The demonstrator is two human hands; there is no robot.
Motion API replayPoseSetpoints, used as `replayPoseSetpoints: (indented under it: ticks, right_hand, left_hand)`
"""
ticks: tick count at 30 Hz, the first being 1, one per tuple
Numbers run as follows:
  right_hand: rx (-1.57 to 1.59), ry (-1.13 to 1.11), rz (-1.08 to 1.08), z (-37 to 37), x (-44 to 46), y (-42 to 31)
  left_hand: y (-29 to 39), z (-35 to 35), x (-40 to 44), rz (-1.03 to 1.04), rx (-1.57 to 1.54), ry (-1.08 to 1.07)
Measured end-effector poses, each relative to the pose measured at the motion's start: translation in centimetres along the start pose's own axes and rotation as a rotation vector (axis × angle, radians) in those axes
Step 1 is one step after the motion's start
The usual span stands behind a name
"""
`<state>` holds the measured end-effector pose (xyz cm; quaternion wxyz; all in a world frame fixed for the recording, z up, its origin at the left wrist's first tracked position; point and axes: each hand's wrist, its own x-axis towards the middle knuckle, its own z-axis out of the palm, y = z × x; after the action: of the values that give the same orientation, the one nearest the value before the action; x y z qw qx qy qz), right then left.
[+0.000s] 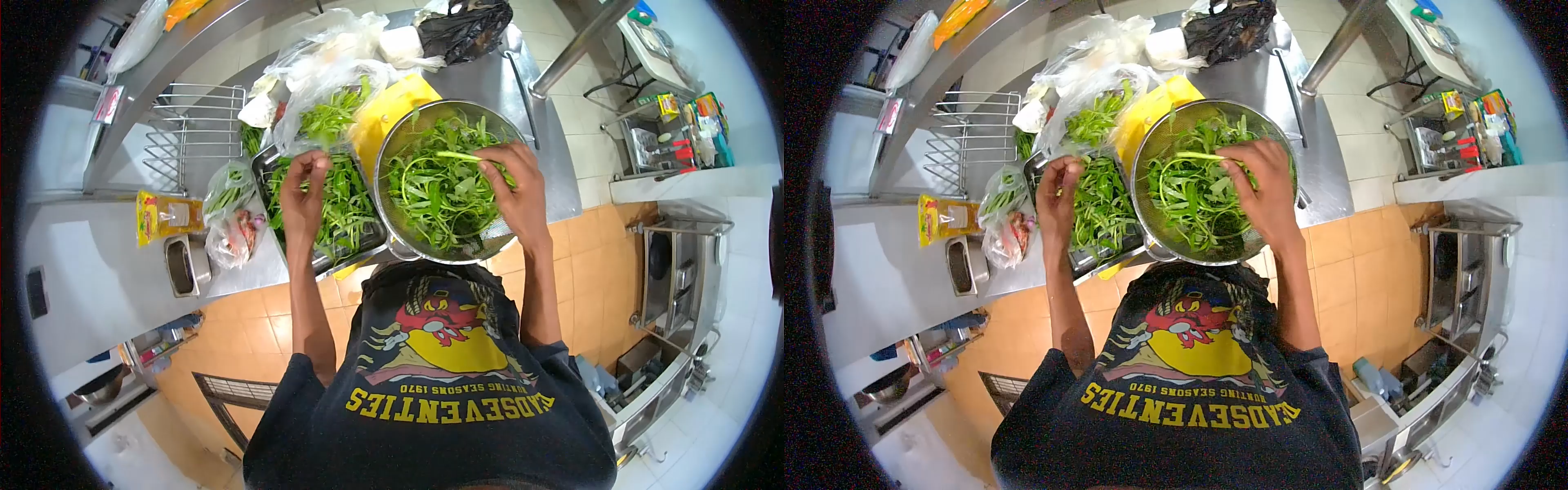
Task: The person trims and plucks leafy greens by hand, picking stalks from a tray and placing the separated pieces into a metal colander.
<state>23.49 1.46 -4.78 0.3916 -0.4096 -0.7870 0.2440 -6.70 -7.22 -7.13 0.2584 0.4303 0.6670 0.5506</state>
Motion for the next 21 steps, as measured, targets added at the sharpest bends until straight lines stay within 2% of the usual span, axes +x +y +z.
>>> replayPoseSetpoints:
  ticks: [2,6,9,12,18,21]
  right_hand:
    - [0.057,0.001,0.05,-0.1,0.1,0.0]
    - [0.125,0.007,0.086,0.1,0.4,0.1]
    - [0.134,-0.033,0.095,0.1,0.8,0.0]
    - [0.143,-0.068,0.068,0.3,1.0,-0.3]
    - [0.137,-0.066,-0.024,1.0,1.3,-0.6]
    - [0.121,-0.061,-0.015,0.6,1.1,-0.7]
  left_hand:
    - [-1.5,-2.9,-0.2,0.124,0.353,-0.005]
    - [-3.2,-5.9,-1.5,0.154,0.613,-0.123]
    - [-2.8,-4.8,-1.6,0.199,0.693,0.002]
    - [-1.4,-2.0,-1.0,0.156,0.296,0.003]
    - [5.8,6.4,-0.5,0.322,0.137,-0.311]
    - [6.2,8.3,-0.3,0.369,0.24,-0.402]
